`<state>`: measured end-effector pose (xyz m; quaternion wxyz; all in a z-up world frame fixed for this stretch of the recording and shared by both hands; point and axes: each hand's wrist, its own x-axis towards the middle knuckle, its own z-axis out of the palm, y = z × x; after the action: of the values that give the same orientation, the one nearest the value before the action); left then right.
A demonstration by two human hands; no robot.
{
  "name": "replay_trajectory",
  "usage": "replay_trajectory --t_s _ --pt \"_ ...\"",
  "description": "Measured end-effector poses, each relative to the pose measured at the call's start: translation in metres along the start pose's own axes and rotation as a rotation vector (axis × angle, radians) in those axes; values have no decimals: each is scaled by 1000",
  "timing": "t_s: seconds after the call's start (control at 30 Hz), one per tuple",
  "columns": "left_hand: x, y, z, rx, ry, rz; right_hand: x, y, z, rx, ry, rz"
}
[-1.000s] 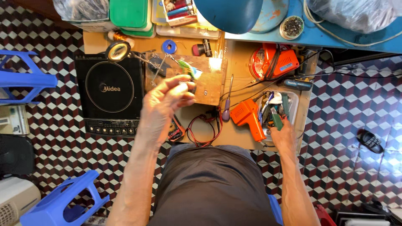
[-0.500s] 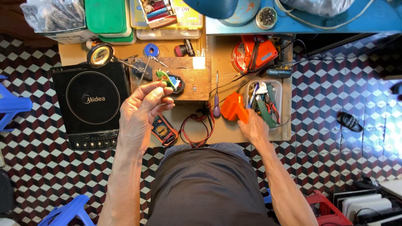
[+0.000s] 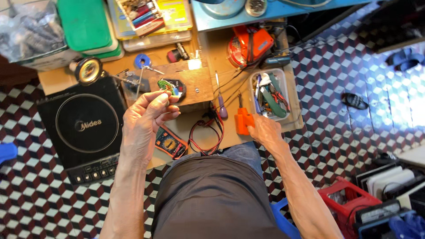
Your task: The person disassembles a small black electronic device, uses pliers to adjust internal components, inspects a circuit board with a magnifying glass, and uses a heat gun on the board. The person handles wires, a circuit board, and the device casing throughout the process.
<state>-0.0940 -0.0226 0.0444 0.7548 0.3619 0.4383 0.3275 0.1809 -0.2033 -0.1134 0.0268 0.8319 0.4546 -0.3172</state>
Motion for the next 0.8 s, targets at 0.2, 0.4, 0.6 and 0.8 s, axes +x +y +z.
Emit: replay_trajectory --t_s 0.2,0.4,0.6,0.8 --pt "12 -6 2 -13 -39 2 13 51 12 459 158 104" --pt "18 -8 1 27 -20 6 72 97 35 452 143 240" --pt "9 -1 6 55 64 22 104 77 38 541 -145 307" --pt "-7 -6 18 40 146 37 96 101 26 354 102 204"
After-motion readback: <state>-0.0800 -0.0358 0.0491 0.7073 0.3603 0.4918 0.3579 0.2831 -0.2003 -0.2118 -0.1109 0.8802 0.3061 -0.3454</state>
